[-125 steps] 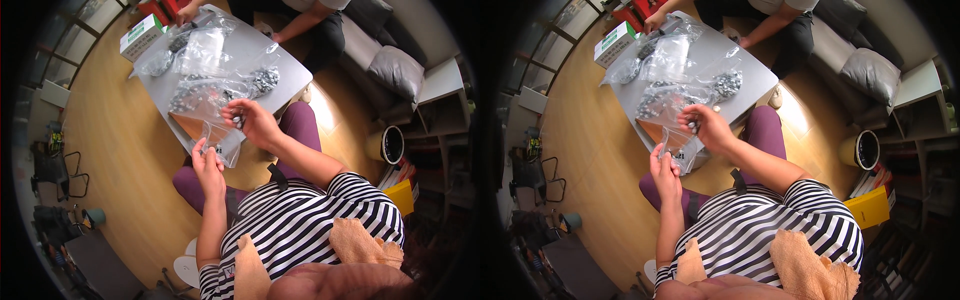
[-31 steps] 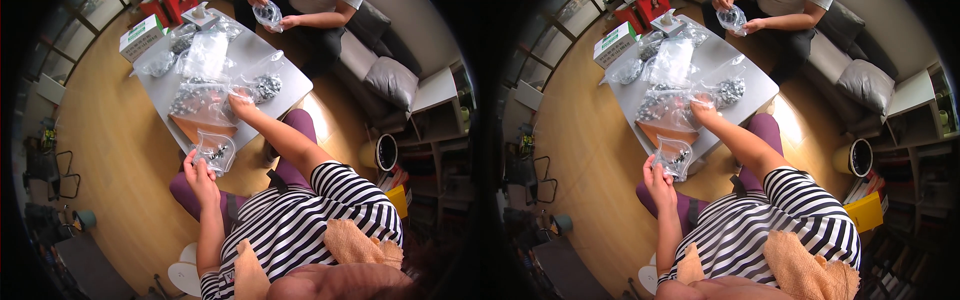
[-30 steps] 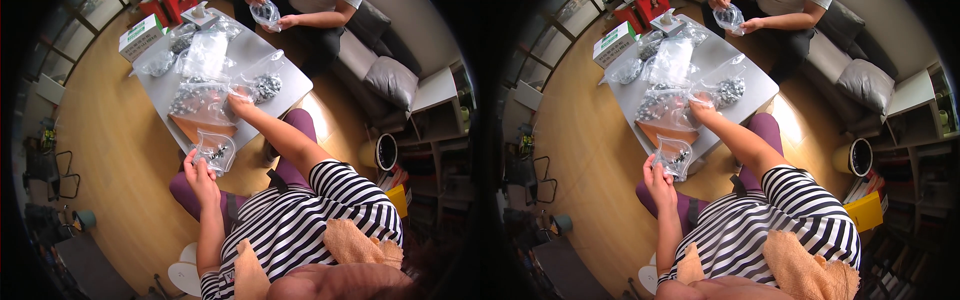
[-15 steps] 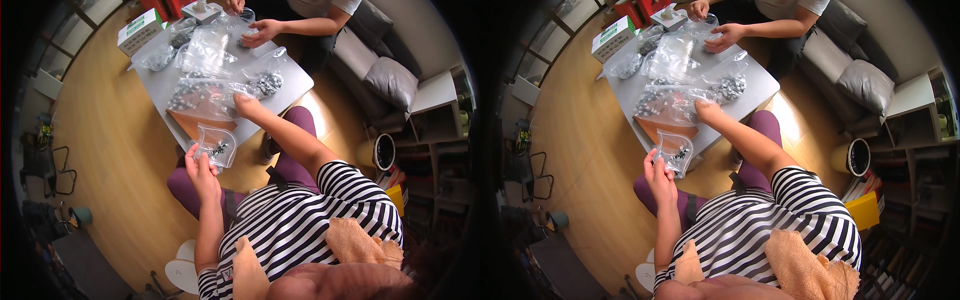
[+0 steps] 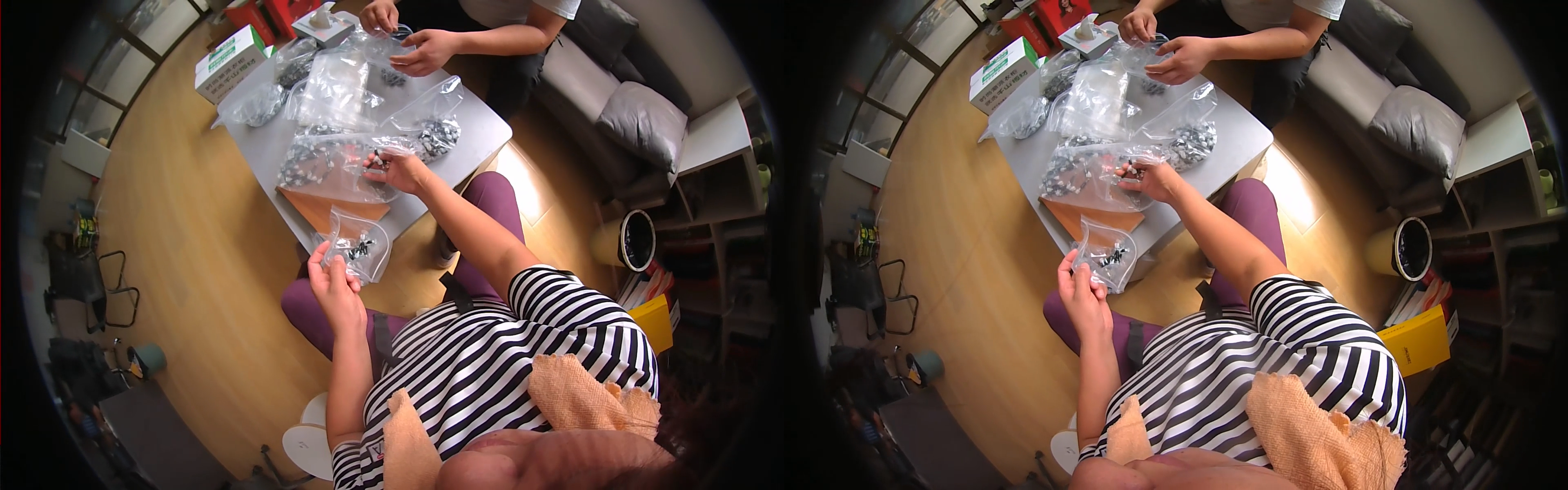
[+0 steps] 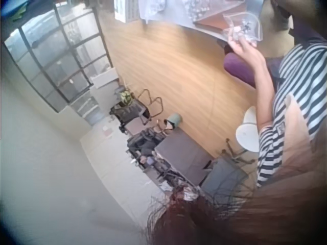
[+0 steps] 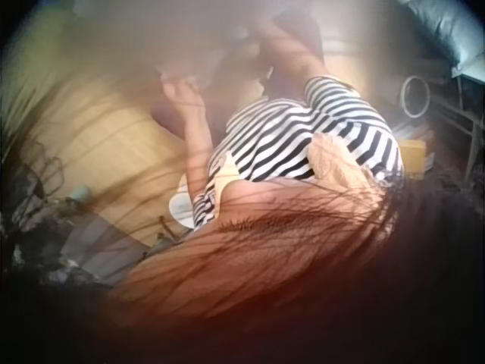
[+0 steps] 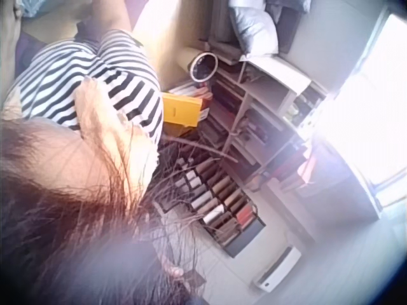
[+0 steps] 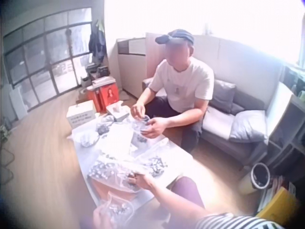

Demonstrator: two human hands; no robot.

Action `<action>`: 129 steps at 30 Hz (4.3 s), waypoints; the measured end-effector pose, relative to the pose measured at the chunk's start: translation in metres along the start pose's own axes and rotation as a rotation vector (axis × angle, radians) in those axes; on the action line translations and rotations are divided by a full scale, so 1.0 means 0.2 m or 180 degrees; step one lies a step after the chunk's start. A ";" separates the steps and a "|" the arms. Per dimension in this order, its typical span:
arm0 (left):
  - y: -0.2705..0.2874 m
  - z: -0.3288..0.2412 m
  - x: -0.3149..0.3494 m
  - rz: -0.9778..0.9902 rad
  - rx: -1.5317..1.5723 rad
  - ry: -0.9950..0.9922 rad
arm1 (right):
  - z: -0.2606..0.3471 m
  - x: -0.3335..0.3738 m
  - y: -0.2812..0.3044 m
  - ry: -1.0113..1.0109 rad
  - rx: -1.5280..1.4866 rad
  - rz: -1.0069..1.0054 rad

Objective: The person sorts small metal and plastic parts by picking them up from a table and placing them into different plastic bags.

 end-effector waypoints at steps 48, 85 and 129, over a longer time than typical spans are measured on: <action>-0.02 -0.02 -0.04 -0.0110 0.0139 -0.0004 | -0.11 -0.13 -0.24 0.2184 0.5245 -0.0718; -0.07 0.04 0.02 -0.0011 -0.0023 -0.0095 | -0.04 -0.05 0.03 -0.0079 0.0532 -0.0387; 0.01 0.01 -0.09 -0.0142 0.0156 0.0006 | -0.12 -0.03 -0.46 0.3643 0.5856 0.0607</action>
Point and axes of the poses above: each hand's wrist, its own x-axis away from the middle knuckle, its own y-axis out of the back of the hand, z = x × y, the point moved 4 cm from there along -x, towards the middle knuckle, and after that the axes turned 14 degrees about -z, right-handed, at the moved point
